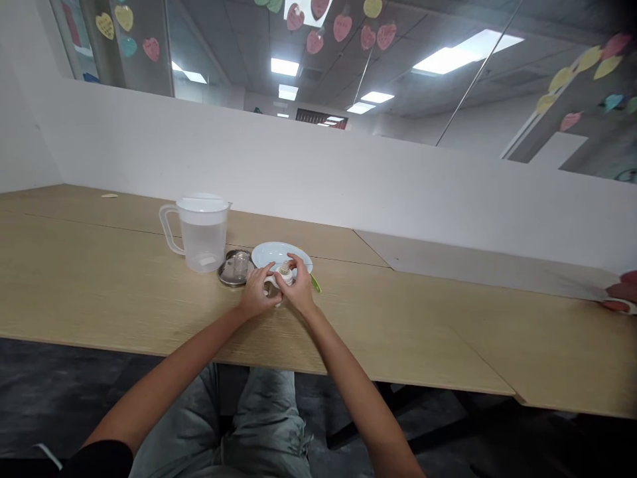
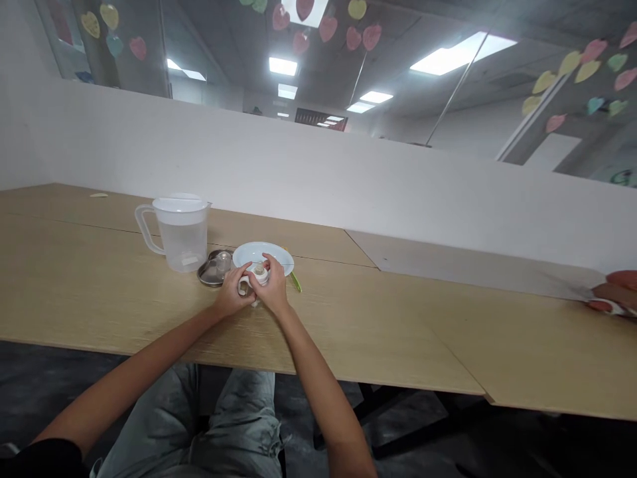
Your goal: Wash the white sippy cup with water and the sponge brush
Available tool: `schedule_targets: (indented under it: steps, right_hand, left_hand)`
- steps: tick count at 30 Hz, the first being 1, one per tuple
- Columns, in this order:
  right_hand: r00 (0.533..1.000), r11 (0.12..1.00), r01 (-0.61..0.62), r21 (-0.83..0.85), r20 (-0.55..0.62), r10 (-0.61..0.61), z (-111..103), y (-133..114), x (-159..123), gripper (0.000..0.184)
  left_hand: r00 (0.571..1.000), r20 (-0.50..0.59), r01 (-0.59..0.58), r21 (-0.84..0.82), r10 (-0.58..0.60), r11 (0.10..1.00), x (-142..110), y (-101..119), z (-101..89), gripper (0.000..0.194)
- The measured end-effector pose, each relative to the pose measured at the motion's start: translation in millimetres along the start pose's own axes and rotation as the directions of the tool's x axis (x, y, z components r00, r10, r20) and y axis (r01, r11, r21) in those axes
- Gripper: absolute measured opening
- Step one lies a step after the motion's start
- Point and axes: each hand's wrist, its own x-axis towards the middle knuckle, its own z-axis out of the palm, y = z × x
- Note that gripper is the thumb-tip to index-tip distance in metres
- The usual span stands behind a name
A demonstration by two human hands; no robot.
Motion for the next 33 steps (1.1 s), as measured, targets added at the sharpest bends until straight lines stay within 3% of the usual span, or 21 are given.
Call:
schedule_targets:
  steps: [5, 14, 18, 22, 24, 28, 30, 33]
  right_hand:
    - [0.987, 0.991, 0.130, 0.025, 0.089, -0.131, -5.8, 3.0, -1.0, 0.044]
    - [0.999, 0.999, -0.047, -0.007, -0.009, 0.047, 6.6, 1.4, -2.9, 0.049]
    - [0.999, 0.998, -0.032, -0.056, -0.038, 0.030, 8.2, -1.2, -3.3, 0.048]
    - [0.999, 0.997, -0.012, -0.082, -0.045, 0.008, 7.1, 0.3, -4.0, 0.052]
    - [0.999, 0.996, 0.007, -0.087, -0.040, -0.010, 7.1, 2.2, -4.4, 0.053]
    - [0.999, 0.993, 0.042, -0.113, -0.030, -0.046, 7.8, 5.6, -4.6, 0.053]
    - [0.998, 0.990, 0.063, -0.124, -0.011, -0.065, 7.9, 6.3, -4.6, 0.054]
    - [0.995, 0.986, 0.103, -0.129, 0.021, -0.101, 7.8, 6.4, -4.8, 0.054]
  left_hand:
    - [1.000, 0.010, 0.008, 0.005, -0.008, 1.000, 1.8, 0.6, -2.0, 0.070]
    - [1.000, 0.011, 0.005, -0.005, -0.005, 1.000, 0.8, -0.2, 0.4, 0.072]
    - [0.999, 0.037, -0.013, 0.026, 0.012, 1.000, 1.1, -0.9, -2.1, 0.071]
    - [0.987, 0.106, -0.123, 0.008, 0.122, 0.992, 6.0, -8.1, -18.1, 0.079]
    - [0.988, 0.058, -0.146, -0.015, 0.146, 0.989, 9.8, -16.2, -29.1, 0.077]
    - [0.989, -0.147, 0.035, 0.143, -0.014, 0.989, 16.0, -39.7, -44.4, 0.047]
    - [0.980, -0.175, 0.135, 0.265, -0.090, 0.955, 17.5, -52.4, -46.0, 0.041]
    - [0.982, -0.143, 0.172, 0.372, -0.126, 0.912, 17.2, -66.6, -42.0, 0.042]
